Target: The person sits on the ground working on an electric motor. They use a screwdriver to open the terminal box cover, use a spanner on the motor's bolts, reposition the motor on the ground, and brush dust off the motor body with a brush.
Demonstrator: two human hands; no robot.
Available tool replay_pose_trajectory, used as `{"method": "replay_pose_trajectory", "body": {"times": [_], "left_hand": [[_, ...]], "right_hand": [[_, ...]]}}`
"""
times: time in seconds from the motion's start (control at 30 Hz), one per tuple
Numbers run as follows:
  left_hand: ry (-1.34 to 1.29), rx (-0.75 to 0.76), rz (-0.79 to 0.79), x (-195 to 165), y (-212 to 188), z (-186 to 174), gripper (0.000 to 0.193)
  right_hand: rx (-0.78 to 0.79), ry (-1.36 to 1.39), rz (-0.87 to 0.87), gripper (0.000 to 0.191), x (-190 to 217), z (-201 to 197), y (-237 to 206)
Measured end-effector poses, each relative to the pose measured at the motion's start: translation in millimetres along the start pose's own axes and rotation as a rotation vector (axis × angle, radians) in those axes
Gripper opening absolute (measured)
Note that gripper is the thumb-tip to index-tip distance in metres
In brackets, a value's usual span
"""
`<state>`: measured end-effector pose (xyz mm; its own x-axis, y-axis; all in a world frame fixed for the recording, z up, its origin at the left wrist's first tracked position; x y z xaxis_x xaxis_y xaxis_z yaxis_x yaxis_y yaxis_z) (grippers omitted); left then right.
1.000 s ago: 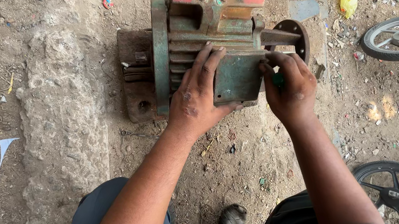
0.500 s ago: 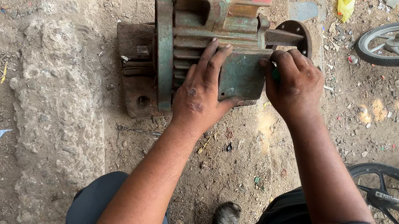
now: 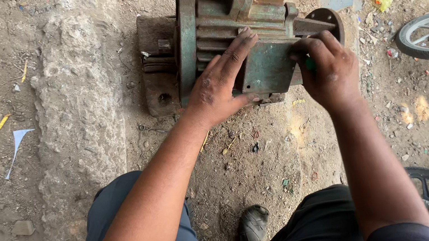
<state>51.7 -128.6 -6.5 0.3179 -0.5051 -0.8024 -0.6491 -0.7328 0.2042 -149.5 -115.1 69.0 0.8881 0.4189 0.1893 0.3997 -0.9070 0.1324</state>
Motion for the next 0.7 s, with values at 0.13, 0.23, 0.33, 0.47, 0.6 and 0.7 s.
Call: {"method": "replay_pose_trajectory", "body": {"times": [0.13,0.23,0.33,0.47,0.6,0.7], "left_hand": [[-0.080,0.004,0.071,-1,-4,-5,0.113],[-0.079,0.006,0.072,-3,-2,-7,0.115],[-0.082,0.007,0.068,-5,-2,-10,0.115],[-0.080,0.014,0.054,-6,-3,-10,0.115],[-0.072,0.005,0.044,-8,-3,-9,0.115],[-0.072,-0.003,0.043,-10,-2,-10,0.115]], "right_hand": [[0.029,-0.013,-0.024,0.019,-10,8,4],[-0.019,0.009,-0.016,0.018,-16,15,1],[-0.130,0.045,-0.047,0.019,-16,20,-3],[-0.173,0.011,0.014,0.021,-14,28,-3],[-0.176,0.065,0.006,0.021,-9,22,-3],[-0.180,0.153,-0.013,0.026,-7,10,-5]]}}
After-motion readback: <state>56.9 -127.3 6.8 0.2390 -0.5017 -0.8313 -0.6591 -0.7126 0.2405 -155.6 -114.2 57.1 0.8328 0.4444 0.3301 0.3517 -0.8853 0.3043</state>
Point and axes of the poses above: each hand's wrist, its own y-axis towards the middle knuckle, its own z-axis out of the palm, x = y × z, the point moved 6 cm from there along y, towards the middle knuckle, and after that the axes turned 14 degrees about x, right-handed, at the moved point
